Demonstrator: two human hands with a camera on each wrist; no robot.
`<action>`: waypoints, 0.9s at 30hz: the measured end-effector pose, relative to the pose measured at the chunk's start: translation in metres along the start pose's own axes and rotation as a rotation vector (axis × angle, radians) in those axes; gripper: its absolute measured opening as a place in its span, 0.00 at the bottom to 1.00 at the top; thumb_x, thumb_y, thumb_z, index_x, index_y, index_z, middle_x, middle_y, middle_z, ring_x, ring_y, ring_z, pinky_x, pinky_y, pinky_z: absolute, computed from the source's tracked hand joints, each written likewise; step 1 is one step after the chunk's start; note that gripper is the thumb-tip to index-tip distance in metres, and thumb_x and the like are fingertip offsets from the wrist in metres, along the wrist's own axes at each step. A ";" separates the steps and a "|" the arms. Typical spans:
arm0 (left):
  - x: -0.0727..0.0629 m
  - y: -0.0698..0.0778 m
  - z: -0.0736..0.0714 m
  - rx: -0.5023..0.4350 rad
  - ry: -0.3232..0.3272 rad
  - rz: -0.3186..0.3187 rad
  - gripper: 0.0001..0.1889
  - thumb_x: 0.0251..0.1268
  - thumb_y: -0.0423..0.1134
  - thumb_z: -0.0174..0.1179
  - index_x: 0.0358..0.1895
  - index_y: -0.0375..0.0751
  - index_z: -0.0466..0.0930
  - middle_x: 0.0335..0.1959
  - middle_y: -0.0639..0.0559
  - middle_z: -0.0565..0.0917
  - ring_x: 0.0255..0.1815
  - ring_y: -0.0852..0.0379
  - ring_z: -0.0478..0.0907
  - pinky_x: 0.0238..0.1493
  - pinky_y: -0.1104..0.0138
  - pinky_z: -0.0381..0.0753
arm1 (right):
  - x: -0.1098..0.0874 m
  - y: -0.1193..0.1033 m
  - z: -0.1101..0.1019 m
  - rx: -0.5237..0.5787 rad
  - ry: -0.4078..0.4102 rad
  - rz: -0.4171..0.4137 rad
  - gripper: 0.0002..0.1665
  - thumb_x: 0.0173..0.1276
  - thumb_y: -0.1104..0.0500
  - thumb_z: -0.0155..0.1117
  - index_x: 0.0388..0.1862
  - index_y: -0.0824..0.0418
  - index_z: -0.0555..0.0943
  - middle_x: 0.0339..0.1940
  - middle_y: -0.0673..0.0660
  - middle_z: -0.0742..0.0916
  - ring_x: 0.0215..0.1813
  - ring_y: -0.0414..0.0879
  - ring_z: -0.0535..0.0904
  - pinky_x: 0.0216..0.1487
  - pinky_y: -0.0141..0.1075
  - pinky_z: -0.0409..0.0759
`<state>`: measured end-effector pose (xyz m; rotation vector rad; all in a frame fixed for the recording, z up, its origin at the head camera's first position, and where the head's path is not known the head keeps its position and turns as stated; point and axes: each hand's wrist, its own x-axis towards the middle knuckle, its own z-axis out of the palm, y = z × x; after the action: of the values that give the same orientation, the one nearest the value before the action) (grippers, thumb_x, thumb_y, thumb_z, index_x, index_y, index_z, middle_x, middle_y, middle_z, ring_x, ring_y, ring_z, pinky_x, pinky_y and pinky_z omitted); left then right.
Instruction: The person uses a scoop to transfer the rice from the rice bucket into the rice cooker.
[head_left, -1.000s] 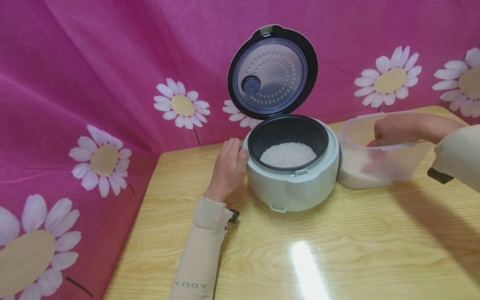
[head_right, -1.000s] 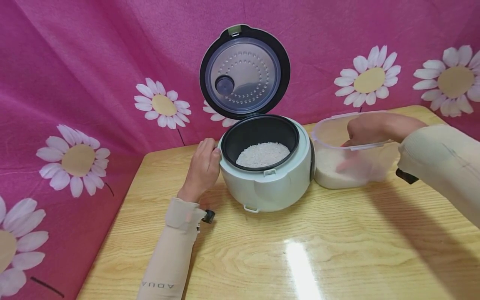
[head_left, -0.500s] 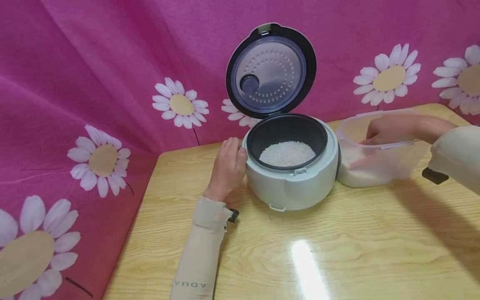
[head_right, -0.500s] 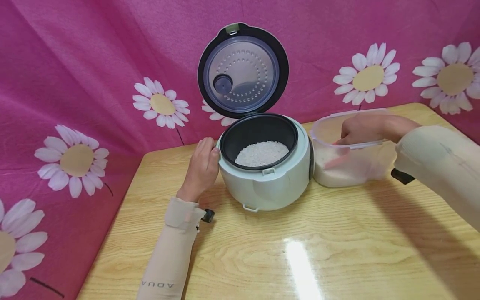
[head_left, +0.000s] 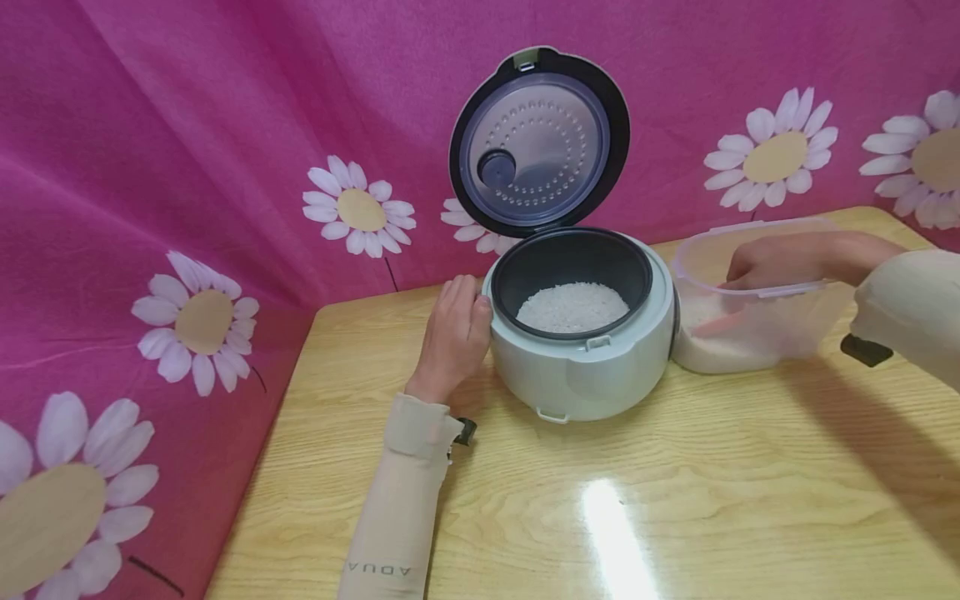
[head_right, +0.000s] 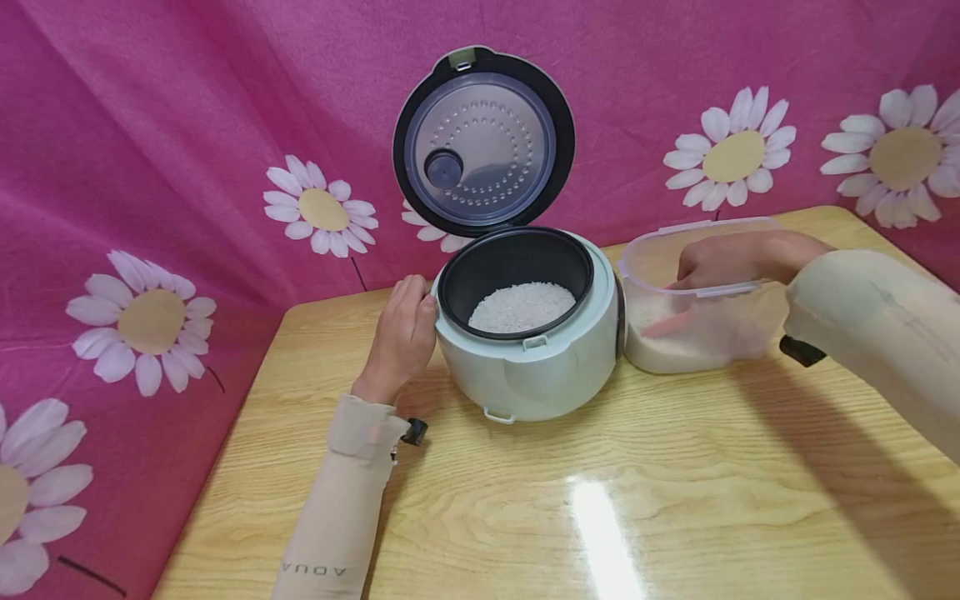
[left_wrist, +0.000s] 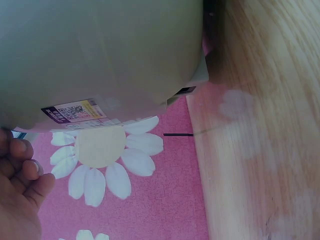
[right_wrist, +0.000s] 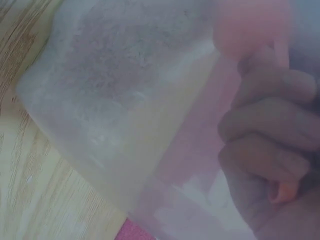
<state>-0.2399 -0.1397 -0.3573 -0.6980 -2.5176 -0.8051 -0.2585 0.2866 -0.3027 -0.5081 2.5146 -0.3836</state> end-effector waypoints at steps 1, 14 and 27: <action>0.000 0.000 0.000 -0.003 0.000 0.000 0.18 0.75 0.47 0.36 0.43 0.38 0.71 0.37 0.45 0.74 0.46 0.49 0.71 0.51 0.57 0.75 | 0.000 0.001 0.000 -0.022 0.009 -0.005 0.17 0.78 0.50 0.56 0.46 0.57 0.88 0.29 0.47 0.83 0.33 0.38 0.75 0.35 0.31 0.73; 0.000 0.001 -0.002 0.023 -0.005 0.000 0.19 0.75 0.48 0.35 0.44 0.37 0.71 0.39 0.43 0.74 0.47 0.48 0.71 0.52 0.56 0.75 | 0.001 -0.002 -0.001 -0.052 0.059 -0.012 0.18 0.78 0.49 0.56 0.45 0.57 0.89 0.32 0.48 0.85 0.35 0.39 0.77 0.39 0.33 0.75; 0.001 0.000 -0.001 0.014 0.002 0.014 0.19 0.75 0.47 0.35 0.43 0.36 0.71 0.38 0.43 0.74 0.47 0.47 0.71 0.52 0.55 0.75 | 0.000 0.001 -0.002 -0.069 0.052 0.008 0.20 0.78 0.47 0.55 0.47 0.57 0.89 0.34 0.49 0.85 0.39 0.43 0.78 0.41 0.38 0.75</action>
<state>-0.2409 -0.1396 -0.3561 -0.7091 -2.5110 -0.7818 -0.2601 0.2881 -0.3015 -0.5212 2.5871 -0.3114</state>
